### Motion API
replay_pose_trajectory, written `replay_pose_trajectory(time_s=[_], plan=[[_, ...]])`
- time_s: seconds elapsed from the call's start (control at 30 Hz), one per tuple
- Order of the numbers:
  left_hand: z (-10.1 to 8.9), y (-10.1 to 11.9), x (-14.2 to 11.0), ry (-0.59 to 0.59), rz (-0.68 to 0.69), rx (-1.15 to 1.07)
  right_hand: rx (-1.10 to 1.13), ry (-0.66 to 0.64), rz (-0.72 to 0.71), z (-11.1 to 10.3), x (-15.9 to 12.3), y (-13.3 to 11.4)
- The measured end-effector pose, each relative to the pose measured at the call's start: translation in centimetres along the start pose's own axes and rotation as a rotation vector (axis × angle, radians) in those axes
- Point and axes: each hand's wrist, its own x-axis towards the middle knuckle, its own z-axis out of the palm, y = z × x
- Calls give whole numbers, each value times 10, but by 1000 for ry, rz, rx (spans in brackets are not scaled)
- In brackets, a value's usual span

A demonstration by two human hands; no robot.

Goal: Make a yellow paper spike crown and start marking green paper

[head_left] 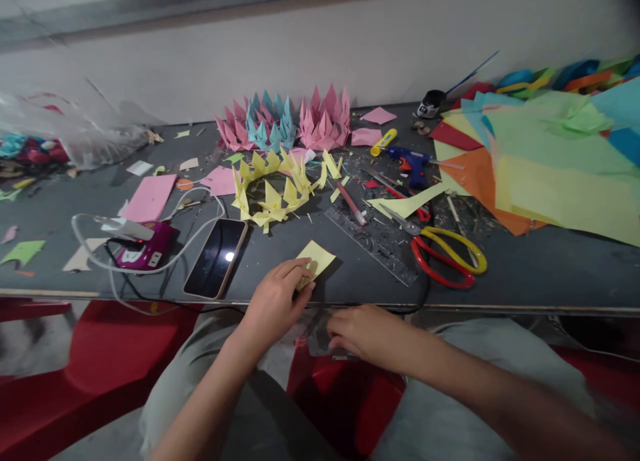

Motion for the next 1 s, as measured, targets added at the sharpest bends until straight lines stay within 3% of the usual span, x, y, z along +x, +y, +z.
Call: replay_pose_trajectory(time_s=[0.1,0.23,0.33,0.43,0.5,0.63,0.7,0.83,1.0], plan=[[-2,2,0,54,25,-8,44,107,62,19,2,1],[0,2,-3,178,79,-76,520,428,155,24,-9,12],[4,3,-5,238,192,-135,787,581,196,17,-16,21],[10,5,-7,245,325,-177,736,637,176,8,-18,25],[15,8,-8,276,337,-252,615,703,136,3,-17,26],[27,16,-9,393,18,-541,511,805,61,-2,-15,27],[31,19,-8,306,-124,-705,541,831,45,-4,-15,29],[29,26,-2,28,-247,-1025,711,862,63,-4,-13,30],[23,34,3,78,-386,-1141,977,875,174,-6,-7,22]])
